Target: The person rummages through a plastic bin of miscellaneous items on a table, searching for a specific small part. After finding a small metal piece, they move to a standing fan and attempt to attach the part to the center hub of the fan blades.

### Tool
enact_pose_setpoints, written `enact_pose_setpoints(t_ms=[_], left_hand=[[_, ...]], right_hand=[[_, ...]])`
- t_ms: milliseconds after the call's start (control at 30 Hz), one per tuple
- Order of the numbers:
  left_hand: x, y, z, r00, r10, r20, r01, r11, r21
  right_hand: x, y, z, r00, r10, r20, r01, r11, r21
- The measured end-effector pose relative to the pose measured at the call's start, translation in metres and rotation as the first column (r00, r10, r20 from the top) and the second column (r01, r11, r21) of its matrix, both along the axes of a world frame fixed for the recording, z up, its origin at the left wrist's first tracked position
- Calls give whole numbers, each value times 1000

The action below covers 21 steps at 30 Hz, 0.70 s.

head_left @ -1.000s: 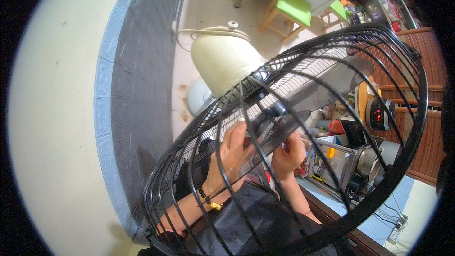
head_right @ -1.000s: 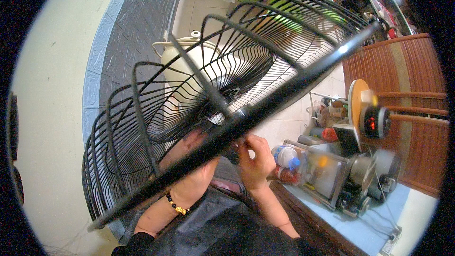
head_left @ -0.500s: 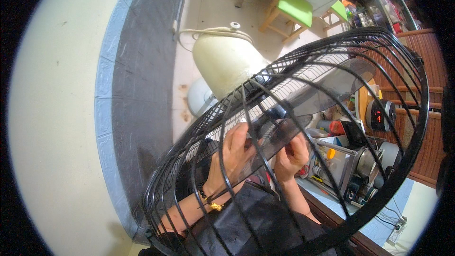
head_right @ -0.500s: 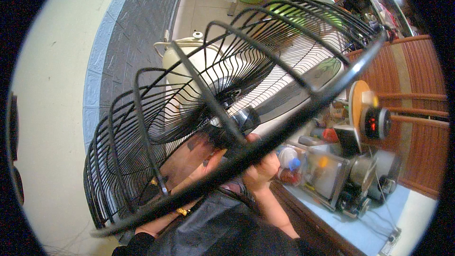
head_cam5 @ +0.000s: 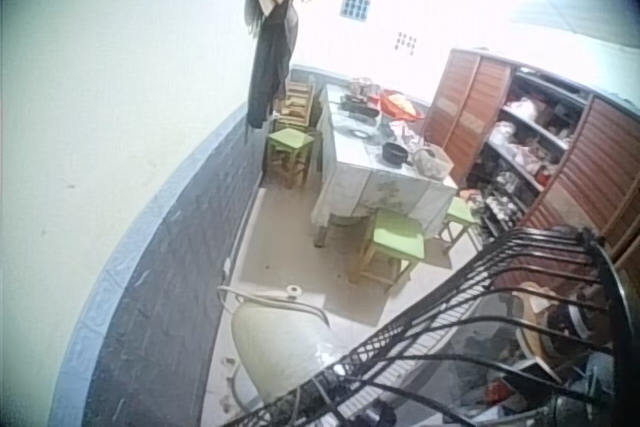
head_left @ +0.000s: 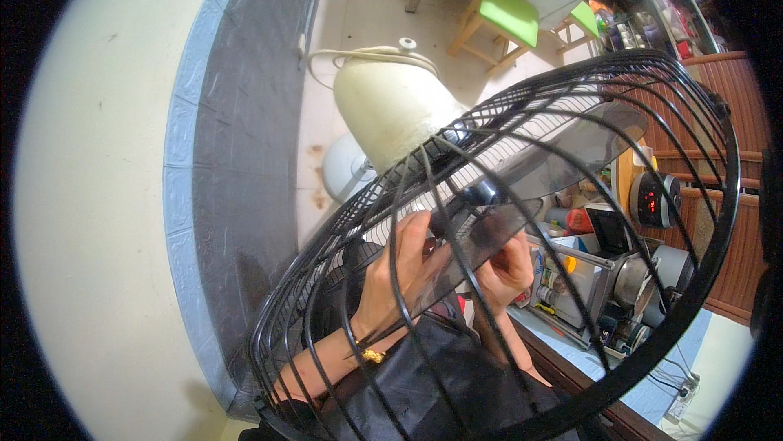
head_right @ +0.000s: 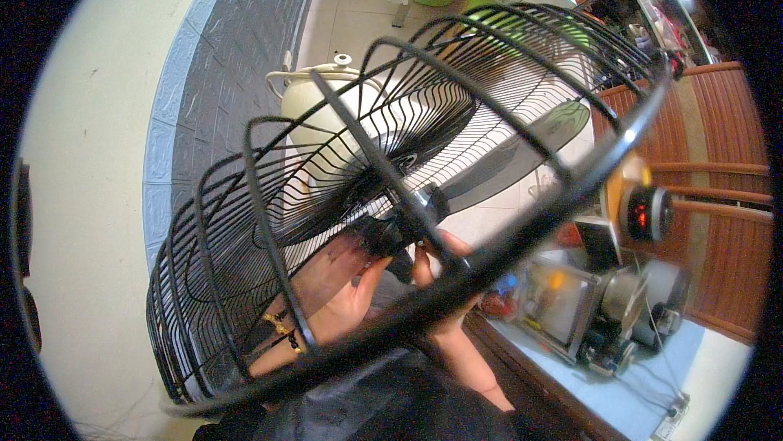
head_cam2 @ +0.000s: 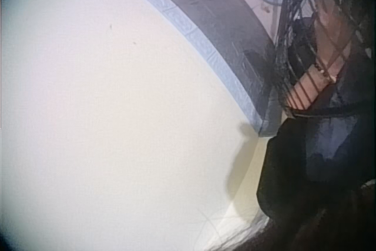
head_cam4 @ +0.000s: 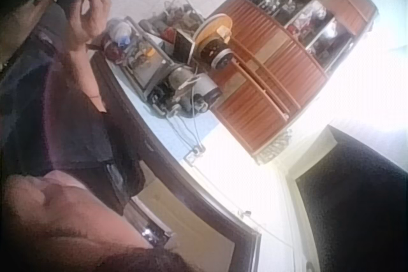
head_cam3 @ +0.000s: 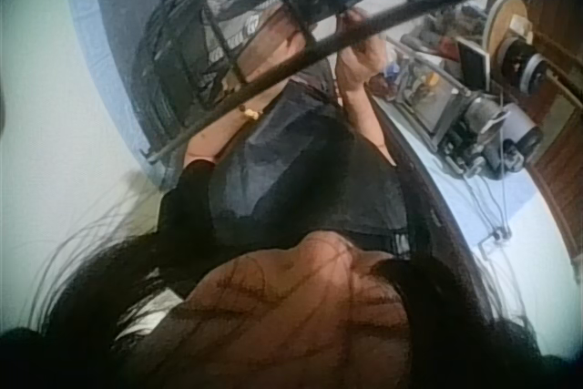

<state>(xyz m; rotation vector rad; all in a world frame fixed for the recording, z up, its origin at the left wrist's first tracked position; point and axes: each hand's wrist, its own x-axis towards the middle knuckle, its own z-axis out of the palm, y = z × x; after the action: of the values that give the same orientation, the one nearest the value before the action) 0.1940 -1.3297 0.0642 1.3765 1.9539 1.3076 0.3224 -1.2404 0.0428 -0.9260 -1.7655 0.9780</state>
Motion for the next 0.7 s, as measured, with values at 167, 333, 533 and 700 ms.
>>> enact_pose_setpoints(t_ms=[167, 333, 533, 700], left_hand=[[-3, 0, -3, 997, -47, -61, 50, 998, 35], [-2, 1, 2, 1000, 9, 7, -9, 1000, 15], [0, 1, 6, 999, 33, -42, -32, 999, 25], [1, 1, 1, 997, 47, -65, -43, 997, 56]], right_hand=[[-1, 2, 1, 982, -42, 186, 2, 977, 211], [0, 3, 5, 957, -62, 283, -18, 963, 270], [0, 0, 3, 979, 8, 202, -30, 994, 103], [-2, -3, 10, 989, 17, 146, -8, 998, -67]])
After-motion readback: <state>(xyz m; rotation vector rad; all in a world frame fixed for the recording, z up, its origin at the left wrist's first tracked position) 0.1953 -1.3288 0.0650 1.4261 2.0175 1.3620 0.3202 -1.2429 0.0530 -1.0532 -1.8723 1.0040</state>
